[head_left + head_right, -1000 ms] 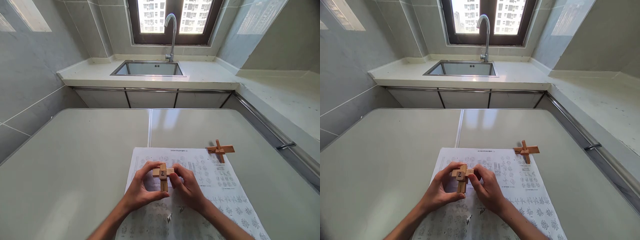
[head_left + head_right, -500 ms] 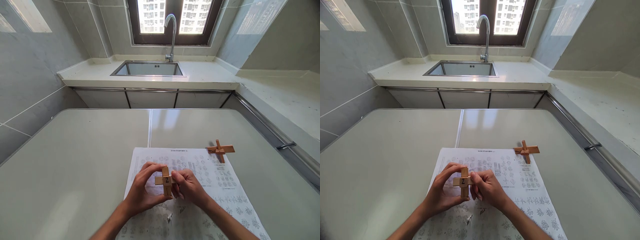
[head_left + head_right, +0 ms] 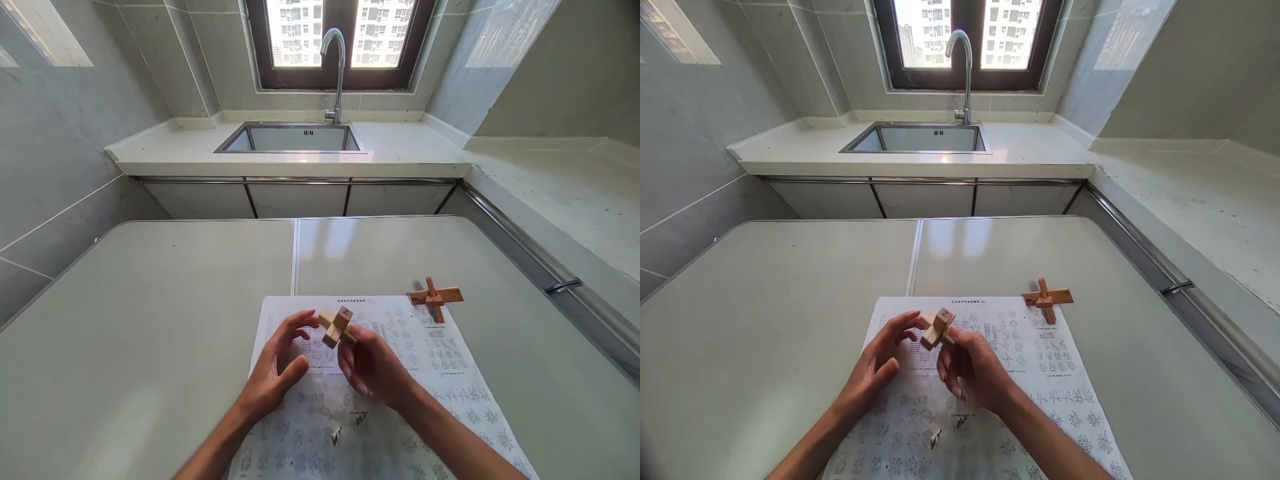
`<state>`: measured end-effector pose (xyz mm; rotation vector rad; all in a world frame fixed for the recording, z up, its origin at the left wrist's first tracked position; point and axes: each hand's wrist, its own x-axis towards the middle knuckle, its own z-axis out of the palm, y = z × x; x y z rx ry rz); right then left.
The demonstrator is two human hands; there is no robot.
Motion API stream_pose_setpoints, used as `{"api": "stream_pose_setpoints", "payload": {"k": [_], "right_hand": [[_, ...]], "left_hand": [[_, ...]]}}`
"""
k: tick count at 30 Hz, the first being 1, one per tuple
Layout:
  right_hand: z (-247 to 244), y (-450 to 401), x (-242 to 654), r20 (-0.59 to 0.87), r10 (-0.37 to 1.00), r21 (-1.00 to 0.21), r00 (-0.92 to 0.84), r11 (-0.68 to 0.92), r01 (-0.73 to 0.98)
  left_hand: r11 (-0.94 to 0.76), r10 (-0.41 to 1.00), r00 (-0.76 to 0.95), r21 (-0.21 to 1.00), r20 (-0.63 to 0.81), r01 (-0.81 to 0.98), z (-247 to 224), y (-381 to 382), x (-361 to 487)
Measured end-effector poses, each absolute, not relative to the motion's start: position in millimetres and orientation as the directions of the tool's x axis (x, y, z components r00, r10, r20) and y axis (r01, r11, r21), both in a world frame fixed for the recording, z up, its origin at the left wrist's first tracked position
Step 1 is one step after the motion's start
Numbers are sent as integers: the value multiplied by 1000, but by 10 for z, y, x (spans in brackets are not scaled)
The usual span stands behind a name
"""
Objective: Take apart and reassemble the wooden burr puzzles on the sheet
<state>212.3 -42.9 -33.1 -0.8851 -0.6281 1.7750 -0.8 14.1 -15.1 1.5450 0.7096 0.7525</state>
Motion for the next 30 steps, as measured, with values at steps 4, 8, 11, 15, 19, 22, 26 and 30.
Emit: {"api": "stream_pose_setpoints", "payload": {"k": [4,8,11,15,19,22,26,30], "right_hand": [[-330,-340,2199,-312,942,-738,127,-156,-657],[-314,-295,2290,-353,868,-746,349,-36,-665],[-325,-277,2344,-388,822,-731,417,1,-683],[-374,-250,2392,-454,769,-659,450,50,-750],[-401,-235,2412,-472,747,-642,468,72,-763],[-402,-227,2431,-478,742,-626,469,87,-775],[-419,-203,2484,-480,743,-600,466,110,-792],[-436,-184,2531,-482,757,-565,441,117,-817]], "left_hand": [[-12,833,552,999,33,-41,-211,190,-14],[5,832,555,999,18,-39,-213,193,-11],[16,838,545,999,13,-48,-198,180,-3],[41,844,536,998,-5,-55,-200,178,10],[70,837,547,995,-20,-70,-217,184,7],[76,839,544,994,-22,-78,-224,180,-2],[83,835,549,994,-26,-78,-225,180,0],[84,841,541,993,-27,-80,-222,191,16]]}}
